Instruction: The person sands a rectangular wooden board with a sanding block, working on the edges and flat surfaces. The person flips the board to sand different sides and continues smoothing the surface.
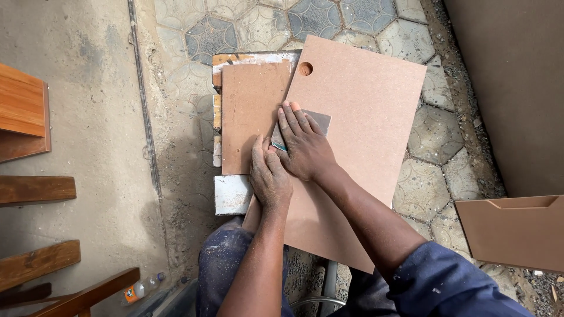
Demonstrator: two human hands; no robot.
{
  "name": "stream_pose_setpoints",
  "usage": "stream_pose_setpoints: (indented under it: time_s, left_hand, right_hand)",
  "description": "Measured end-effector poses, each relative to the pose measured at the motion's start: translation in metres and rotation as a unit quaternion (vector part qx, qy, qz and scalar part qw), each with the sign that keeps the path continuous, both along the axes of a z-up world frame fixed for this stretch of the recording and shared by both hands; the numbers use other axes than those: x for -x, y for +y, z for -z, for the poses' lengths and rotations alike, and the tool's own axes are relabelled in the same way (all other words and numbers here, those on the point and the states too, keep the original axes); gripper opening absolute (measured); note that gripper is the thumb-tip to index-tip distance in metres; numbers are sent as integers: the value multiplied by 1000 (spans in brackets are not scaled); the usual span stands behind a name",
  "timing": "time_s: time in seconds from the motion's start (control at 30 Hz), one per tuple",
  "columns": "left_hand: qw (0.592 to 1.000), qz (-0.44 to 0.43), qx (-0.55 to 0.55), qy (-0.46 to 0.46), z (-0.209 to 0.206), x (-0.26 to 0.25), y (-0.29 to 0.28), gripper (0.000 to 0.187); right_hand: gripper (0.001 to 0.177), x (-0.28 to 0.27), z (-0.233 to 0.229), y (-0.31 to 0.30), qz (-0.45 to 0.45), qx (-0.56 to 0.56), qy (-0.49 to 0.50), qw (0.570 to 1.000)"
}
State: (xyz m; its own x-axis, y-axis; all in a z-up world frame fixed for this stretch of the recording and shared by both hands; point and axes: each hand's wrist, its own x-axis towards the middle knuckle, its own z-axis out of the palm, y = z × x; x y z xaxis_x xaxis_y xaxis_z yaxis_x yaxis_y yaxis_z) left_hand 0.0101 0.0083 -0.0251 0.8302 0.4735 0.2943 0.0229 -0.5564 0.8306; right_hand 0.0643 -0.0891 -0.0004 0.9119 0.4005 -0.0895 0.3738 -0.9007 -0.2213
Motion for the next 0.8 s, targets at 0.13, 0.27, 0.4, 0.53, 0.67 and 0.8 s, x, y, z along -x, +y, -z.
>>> stream_pose_setpoints:
  time_s: [0.13,0.27,0.4,0.53,0.67,0.8]
  left_hand:
    - [1000,2,-5,0,8,-2,-2,38]
    - [989,16,-132,63,15,-4,-6,46]
    - [923,49,-352,148,0,8,-17,60]
    - [900,80,-391,174,-11,44,-33,62]
    - [890,144,-389,190,-21,103,-75,68]
    - [847,288,-310,321,-40,142,-134,80]
  right_hand:
    - [94,64,-15,-50,18,13,18,1000]
    - [92,92,-15,-111,129,24,40,990]
    - [91,103,-16,-108,171,-2,58,983]
    - [91,137,-10,-117,3,10,60,998]
    - [86,112,3,-148,39,-50,7,998]
    - [73,103,8,-154,61,-148,66,985]
